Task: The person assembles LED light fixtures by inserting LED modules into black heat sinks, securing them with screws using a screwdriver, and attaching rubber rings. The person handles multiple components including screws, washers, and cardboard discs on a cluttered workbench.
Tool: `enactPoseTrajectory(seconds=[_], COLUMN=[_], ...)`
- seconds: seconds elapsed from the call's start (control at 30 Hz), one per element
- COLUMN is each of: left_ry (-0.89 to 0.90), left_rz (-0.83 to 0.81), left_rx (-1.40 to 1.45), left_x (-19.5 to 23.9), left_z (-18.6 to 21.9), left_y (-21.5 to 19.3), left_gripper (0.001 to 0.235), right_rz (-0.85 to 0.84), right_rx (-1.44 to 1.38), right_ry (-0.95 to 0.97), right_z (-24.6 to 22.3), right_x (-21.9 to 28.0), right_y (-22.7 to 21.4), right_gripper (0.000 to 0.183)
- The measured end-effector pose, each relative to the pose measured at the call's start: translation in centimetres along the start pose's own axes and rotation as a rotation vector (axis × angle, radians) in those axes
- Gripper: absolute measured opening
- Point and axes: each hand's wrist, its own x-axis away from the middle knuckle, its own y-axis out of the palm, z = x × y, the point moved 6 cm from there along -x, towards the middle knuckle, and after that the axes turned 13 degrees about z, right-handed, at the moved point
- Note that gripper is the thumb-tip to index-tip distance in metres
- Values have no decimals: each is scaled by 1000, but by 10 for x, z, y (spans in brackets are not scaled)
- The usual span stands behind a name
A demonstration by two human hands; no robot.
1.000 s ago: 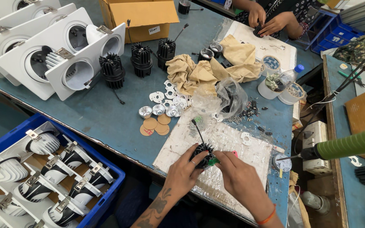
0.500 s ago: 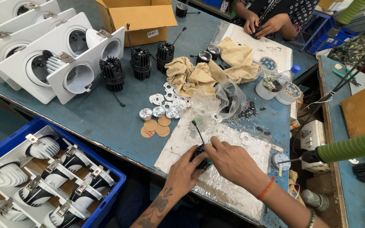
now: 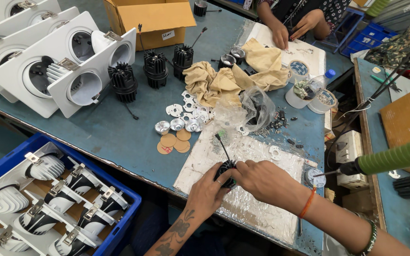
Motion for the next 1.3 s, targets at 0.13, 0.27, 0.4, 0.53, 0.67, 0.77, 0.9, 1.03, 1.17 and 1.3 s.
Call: enactPoseTrajectory(seconds=[0.13, 0.27, 0.4, 0.53, 0.67, 0.77, 0.9, 1.03, 1.17, 1.3], left_ry=[24, 45, 30, 22, 45, 37, 56, 67, 48, 24], left_rz=[15, 38, 30, 29, 32, 27, 42, 58, 53, 22], left_rx=[-5, -3, -4, -1, -11, -5, 16, 22, 18, 21], left_x=[0, 1, 3, 4, 4, 3, 3, 3, 3, 3], left_z=[0, 3, 0, -2, -3, -3, -2, -1, -1, -1], left_y=[-1, -2, 0, 2, 3, 3, 2, 1, 1, 1], left_gripper=[66, 66, 65, 59, 60, 60, 65, 67, 66, 67], right_rz=[-144, -243, -256, -55, 37, 33, -112, -157, -358, -342], right_rx=[36, 5, 29, 18, 101, 223, 342, 179, -4, 3], right_ry=[22, 93, 169, 34, -225, -343, -348, -196, 99, 149], right_z=[-2, -5, -4, -8, -17, -19, -24, -24, -11, -16], right_x=[0, -5, -11, -9, -6, -2, 4, -2, -4, -2], right_y=[20, 29, 21, -6, -13, -8, 12, 24, 39, 34], right_gripper=[12, 11, 10, 29, 13, 12, 16, 14, 10, 9])
